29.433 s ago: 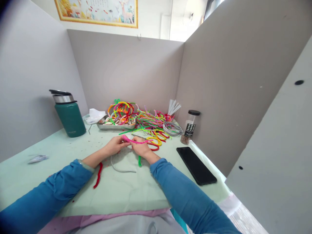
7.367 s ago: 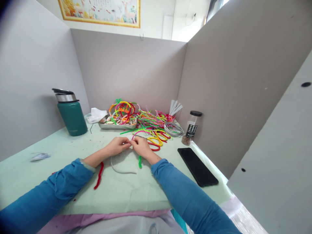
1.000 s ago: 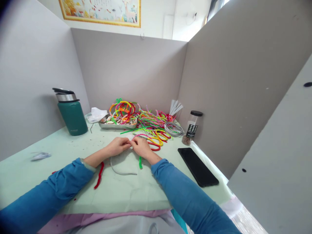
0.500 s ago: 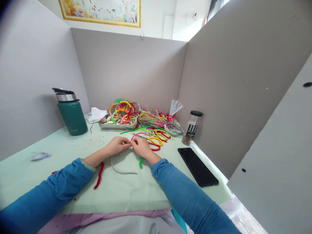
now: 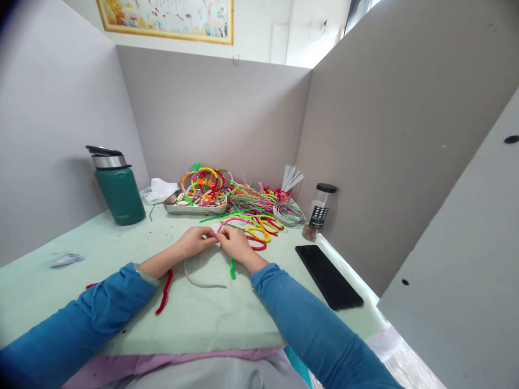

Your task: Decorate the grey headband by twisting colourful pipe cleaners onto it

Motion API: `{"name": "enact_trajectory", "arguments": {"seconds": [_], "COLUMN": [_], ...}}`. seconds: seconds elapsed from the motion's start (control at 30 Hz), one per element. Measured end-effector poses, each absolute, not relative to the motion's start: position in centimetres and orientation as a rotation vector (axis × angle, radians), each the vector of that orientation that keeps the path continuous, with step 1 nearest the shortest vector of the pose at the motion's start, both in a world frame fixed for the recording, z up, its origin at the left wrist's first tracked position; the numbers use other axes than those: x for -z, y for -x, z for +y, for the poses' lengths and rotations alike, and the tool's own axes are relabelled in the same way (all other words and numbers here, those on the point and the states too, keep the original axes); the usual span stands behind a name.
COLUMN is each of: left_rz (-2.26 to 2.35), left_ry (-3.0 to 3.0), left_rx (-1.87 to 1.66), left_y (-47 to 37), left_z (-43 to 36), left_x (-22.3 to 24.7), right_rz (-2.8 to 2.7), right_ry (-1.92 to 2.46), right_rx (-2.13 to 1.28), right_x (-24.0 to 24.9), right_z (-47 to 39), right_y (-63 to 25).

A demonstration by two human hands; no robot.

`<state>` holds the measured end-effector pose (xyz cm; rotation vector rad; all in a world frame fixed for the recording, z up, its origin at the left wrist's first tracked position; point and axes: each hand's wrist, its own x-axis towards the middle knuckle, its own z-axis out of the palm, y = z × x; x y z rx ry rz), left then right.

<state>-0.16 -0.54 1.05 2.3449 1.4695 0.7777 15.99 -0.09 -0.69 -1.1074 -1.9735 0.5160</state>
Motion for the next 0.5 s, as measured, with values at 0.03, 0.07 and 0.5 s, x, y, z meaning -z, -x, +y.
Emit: {"name": "enact_trajectory", "arguments": {"seconds": [0.03, 0.07, 0.5], "left_rz": [1.462, 1.453, 1.404], "left_ry": [-2.344, -2.341, -2.277], "left_rx": [-0.778, -0.776, -0.745], "left_y": [0.16, 0.16, 0.17], "left_z": [-0.53, -0.54, -0.97], "left_x": [-1.05, -1.05, -1.53], "right_rz": [-1.972, -1.970, -1.955], "right_ry": [1.106, 1.106, 1.125], "right_rx": [-0.518, -0.519, -0.516], "right_x": [0.70, 0.69, 0.60], "right_z": [-0.09, -0.10, -0.27], "right_y": [-15.99, -15.99, -16.08]}}
